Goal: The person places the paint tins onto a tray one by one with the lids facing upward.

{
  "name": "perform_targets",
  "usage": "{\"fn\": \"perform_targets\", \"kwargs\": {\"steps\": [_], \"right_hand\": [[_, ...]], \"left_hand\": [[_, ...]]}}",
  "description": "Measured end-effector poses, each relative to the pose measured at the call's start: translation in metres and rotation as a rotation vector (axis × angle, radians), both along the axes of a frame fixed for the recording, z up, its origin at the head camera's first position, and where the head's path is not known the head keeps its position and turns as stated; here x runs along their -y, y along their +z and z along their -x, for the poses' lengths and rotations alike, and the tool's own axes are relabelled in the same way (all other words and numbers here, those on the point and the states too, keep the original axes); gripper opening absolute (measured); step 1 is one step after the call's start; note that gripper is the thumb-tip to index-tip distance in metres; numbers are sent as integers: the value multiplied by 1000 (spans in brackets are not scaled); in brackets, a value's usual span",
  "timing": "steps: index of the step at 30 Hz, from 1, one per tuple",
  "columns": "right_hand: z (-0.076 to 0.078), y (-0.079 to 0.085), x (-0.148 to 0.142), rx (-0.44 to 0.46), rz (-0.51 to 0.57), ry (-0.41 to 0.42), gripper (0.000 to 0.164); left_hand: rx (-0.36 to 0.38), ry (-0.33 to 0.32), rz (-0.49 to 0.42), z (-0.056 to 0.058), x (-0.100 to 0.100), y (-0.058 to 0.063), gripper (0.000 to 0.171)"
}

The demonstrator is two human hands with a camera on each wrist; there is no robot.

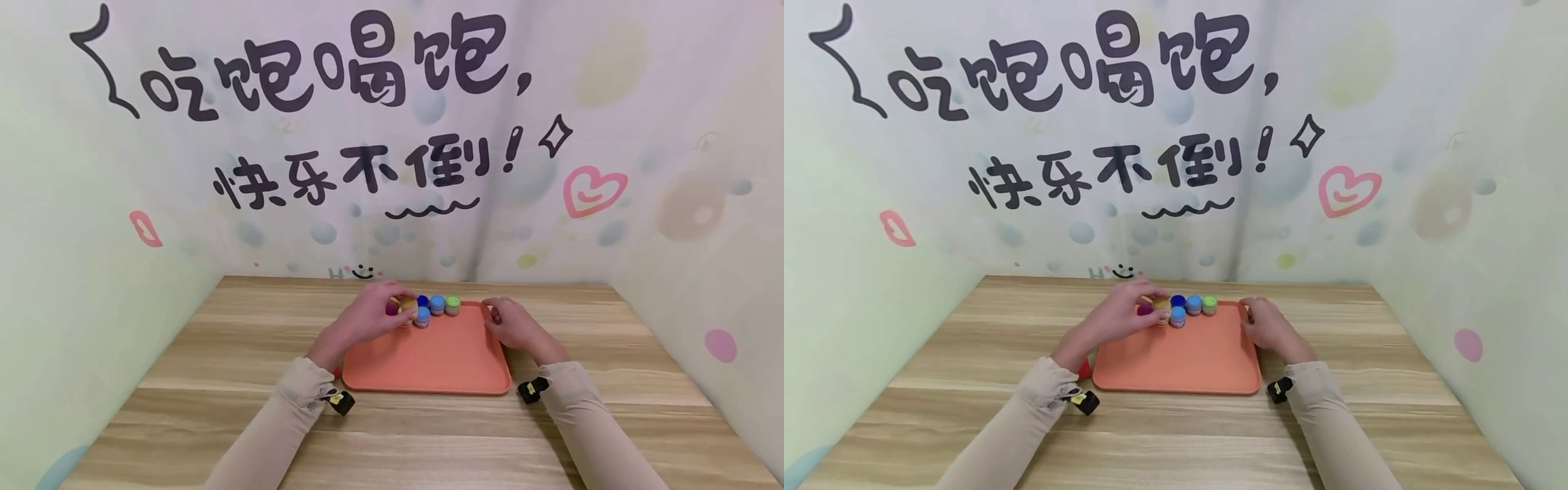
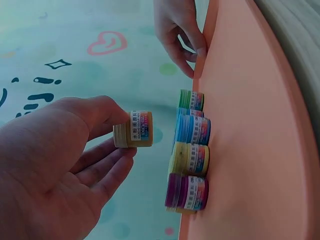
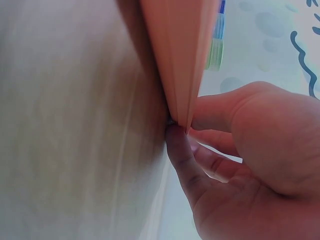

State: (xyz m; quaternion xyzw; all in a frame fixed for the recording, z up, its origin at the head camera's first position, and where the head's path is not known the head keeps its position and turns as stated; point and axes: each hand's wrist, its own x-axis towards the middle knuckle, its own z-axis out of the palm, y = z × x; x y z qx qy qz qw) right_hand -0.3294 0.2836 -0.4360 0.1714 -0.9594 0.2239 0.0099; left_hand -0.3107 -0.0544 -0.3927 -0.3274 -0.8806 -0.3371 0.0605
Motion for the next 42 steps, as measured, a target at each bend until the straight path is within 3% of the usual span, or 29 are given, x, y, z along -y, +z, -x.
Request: {"fn": "perform_targets", "kwargs": {"steps": [10, 20, 28, 42], "right_hand": [[0, -3, 1, 1, -3, -4, 43], [0, -3, 1, -10, -2, 6, 43], [2, -3, 2, -18, -4, 9, 42], [2, -2, 1, -24, -4, 20, 42]], "left_hand": [[40, -24, -42, 11, -20, -8, 37], [3, 3, 5, 18, -36, -16, 32], [59, 11, -38, 20, -47, -19, 30], [-4, 44, 20, 24, -59, -23, 23]]}}
